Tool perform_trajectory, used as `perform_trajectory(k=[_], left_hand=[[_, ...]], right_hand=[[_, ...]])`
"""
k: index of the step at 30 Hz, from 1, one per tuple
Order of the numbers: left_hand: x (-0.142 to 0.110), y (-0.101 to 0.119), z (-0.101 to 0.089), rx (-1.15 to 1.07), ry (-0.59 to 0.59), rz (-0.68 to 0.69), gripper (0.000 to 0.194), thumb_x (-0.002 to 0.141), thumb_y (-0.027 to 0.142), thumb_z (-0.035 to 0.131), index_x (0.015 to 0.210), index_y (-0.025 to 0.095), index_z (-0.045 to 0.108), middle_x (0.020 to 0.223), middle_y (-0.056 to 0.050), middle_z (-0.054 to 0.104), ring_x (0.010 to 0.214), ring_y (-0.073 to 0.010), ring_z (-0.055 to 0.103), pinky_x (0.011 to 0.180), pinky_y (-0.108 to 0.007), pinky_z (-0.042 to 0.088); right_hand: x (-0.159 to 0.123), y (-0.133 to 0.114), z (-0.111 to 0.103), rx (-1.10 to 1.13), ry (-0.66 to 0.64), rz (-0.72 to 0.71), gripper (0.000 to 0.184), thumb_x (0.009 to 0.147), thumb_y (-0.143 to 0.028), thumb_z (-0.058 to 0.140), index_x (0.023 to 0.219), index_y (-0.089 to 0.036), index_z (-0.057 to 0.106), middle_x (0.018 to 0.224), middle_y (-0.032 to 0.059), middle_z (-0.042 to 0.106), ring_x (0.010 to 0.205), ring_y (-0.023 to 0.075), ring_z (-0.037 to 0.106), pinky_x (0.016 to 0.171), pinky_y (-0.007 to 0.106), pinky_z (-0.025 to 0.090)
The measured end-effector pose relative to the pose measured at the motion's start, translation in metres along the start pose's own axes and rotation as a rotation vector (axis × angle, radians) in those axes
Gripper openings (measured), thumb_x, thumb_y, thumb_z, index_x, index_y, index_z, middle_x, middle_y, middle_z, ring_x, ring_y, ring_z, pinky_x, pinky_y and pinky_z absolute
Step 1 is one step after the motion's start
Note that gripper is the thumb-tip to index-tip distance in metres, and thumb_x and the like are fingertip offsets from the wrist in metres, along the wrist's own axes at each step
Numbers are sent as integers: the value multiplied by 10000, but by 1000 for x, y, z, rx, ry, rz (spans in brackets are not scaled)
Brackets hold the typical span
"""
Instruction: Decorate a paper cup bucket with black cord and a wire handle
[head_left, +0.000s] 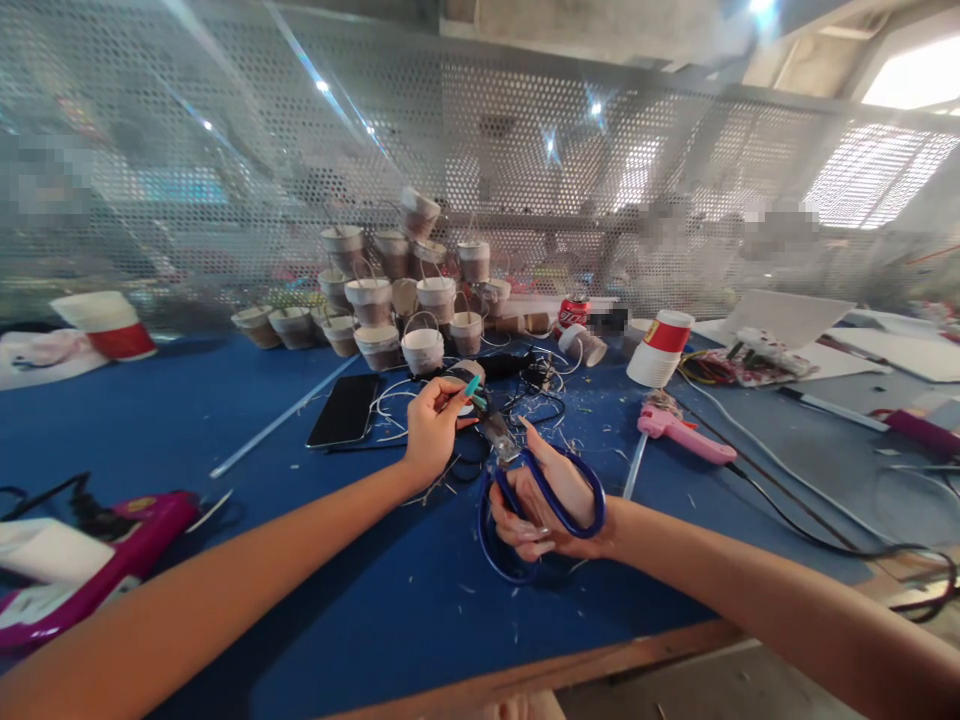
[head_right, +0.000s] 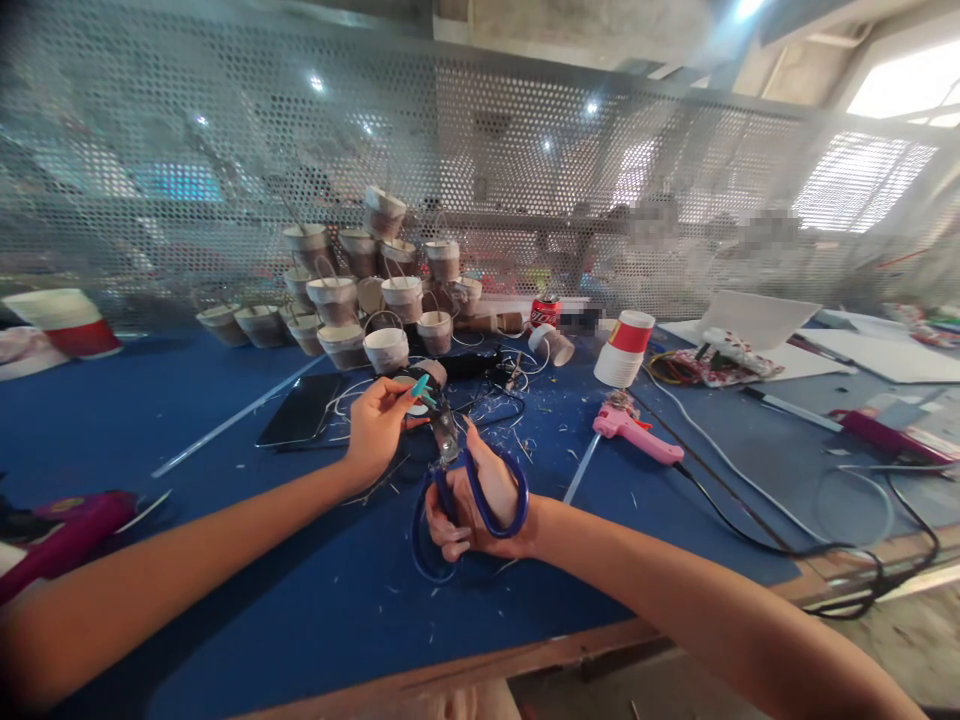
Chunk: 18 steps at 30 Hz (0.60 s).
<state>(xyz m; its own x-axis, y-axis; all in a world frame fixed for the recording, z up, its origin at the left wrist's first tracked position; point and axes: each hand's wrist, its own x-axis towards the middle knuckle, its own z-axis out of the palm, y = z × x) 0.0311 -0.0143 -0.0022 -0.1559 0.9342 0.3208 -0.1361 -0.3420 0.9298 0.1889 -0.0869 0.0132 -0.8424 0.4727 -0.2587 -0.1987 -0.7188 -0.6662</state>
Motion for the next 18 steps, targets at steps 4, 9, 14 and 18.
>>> perform_trajectory(k=[4, 9, 14, 18], left_hand=[[-2, 2, 1, 4, -5, 5, 305, 620, 402, 731, 726, 153, 591, 717, -1, 583, 667, -130, 591, 531, -250, 568], [-6, 3, 2, 14, -20, 33, 280, 625, 386, 726, 712, 155, 595, 728, -4, 579, 696, -141, 592, 540, -251, 569], [-6, 3, 2, 2, -31, 38, 262, 633, 367, 721, 709, 154, 590, 742, -6, 575, 702, -137, 582, 551, -254, 572], [-5, 4, 3, -2, -31, 35, 258, 627, 360, 724, 699, 152, 589, 740, -8, 581, 703, -136, 580, 549, -252, 571]], right_hand=[[2, -1, -4, 26, -26, 1, 924, 666, -829, -49, 592, -113, 530, 420, 34, 455, 352, 87, 364, 342, 201, 239], [3, -2, -6, 40, -62, -22, 890, 684, -807, -70, 553, -127, 490, 410, 23, 433, 342, 75, 340, 311, 181, 215], [2, -2, -6, 48, -47, -17, 815, 683, -814, -46, 550, -162, 423, 390, -1, 415, 325, 73, 318, 278, 166, 211], [1, -1, -7, 49, -24, -23, 770, 696, -825, 27, 531, -168, 393, 367, -23, 381, 304, 59, 271, 262, 155, 188]])
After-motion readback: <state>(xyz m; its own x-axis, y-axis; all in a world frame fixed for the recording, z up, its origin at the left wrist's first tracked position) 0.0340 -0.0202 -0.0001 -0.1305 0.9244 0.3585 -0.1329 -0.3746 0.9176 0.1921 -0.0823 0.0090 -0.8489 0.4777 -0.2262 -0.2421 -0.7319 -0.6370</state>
